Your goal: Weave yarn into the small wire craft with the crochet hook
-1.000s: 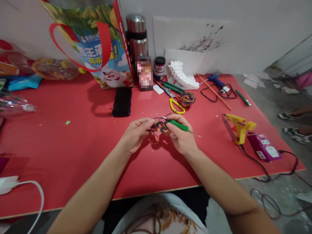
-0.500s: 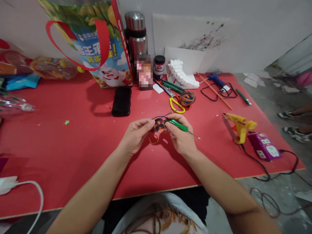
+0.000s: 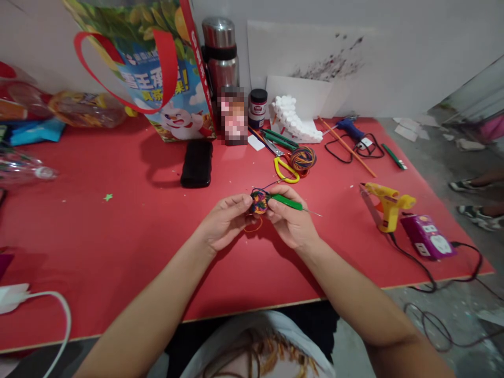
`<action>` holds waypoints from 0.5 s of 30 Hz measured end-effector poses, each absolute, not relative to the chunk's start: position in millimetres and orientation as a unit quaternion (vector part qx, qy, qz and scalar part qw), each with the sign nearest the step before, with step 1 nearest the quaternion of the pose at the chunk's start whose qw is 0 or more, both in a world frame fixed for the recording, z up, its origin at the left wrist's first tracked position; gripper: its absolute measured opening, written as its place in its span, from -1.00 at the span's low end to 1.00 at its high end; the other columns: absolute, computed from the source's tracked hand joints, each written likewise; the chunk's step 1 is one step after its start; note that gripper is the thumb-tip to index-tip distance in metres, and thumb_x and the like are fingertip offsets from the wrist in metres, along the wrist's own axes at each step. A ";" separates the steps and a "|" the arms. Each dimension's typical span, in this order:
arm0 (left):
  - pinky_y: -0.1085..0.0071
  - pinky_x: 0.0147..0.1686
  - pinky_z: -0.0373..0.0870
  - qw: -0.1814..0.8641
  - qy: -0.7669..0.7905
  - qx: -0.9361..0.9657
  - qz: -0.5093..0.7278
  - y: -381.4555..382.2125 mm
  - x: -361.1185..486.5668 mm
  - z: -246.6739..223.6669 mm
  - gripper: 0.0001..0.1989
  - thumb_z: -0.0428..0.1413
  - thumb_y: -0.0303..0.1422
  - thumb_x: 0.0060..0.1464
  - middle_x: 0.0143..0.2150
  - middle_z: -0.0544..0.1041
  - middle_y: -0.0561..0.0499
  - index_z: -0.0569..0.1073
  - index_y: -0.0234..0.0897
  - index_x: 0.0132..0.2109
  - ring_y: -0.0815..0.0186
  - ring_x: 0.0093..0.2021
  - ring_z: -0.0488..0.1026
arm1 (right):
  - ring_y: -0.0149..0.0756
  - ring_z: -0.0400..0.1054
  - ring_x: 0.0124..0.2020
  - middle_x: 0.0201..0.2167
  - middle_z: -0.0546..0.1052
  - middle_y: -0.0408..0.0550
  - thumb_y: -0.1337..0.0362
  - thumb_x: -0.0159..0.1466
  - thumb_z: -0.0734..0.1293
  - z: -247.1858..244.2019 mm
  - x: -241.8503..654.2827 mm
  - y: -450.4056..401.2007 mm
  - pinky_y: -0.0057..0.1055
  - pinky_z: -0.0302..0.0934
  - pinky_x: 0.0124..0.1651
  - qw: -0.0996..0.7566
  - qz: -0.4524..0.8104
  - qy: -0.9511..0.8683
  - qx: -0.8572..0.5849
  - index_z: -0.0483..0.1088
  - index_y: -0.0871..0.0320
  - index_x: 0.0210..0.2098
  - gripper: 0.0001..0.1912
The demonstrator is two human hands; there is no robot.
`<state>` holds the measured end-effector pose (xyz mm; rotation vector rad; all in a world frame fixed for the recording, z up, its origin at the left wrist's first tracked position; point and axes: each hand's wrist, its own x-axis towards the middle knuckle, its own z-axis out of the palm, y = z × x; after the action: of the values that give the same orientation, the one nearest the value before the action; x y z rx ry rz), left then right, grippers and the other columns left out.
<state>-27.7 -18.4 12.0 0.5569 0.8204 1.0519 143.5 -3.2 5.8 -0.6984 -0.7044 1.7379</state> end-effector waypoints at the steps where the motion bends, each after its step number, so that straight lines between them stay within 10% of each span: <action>1: 0.43 -0.24 0.54 0.745 0.381 0.253 0.486 -18.0 -27.5 12.2 -0.61 0.53 -0.14 -0.11 -0.29 0.69 -0.09 0.72 -0.36 -0.25 0.31 -0.30 0.60 | -0.51 0.39 -0.50 -0.46 0.58 -0.23 0.35 0.06 0.64 5.4 143.6 -2.9 -0.53 0.36 -0.36 0.540 0.734 -0.293 -0.291 0.61 0.07 -0.27 -0.74; 9: 0.40 -0.28 0.50 0.704 0.372 0.282 0.536 -18.2 -26.6 14.5 -0.60 0.45 -0.03 -0.01 -0.32 0.66 -0.04 0.68 -0.32 -0.31 0.33 -0.35 0.55 | -0.49 0.38 -0.48 -0.41 0.59 -0.22 0.33 0.03 0.66 2.3 144.6 0.9 -0.52 0.31 -0.40 0.531 0.732 -0.286 -0.316 0.60 0.08 -0.28 -0.72; 15: 0.39 -0.12 0.54 0.690 0.413 0.298 0.515 -18.3 -25.3 9.3 -0.66 0.57 -0.47 -0.30 -0.29 0.70 0.00 0.67 -0.29 -0.30 0.34 -0.29 0.63 | -0.50 0.35 -0.51 -0.45 0.56 -0.26 0.30 0.04 0.66 2.1 143.8 -0.8 -0.50 0.31 -0.39 0.529 0.729 -0.290 -0.325 0.58 0.07 -0.27 -0.70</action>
<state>-25.3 -18.3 9.3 0.6659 0.9232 1.1516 143.8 -0.8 2.1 -0.7763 -0.6918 1.7400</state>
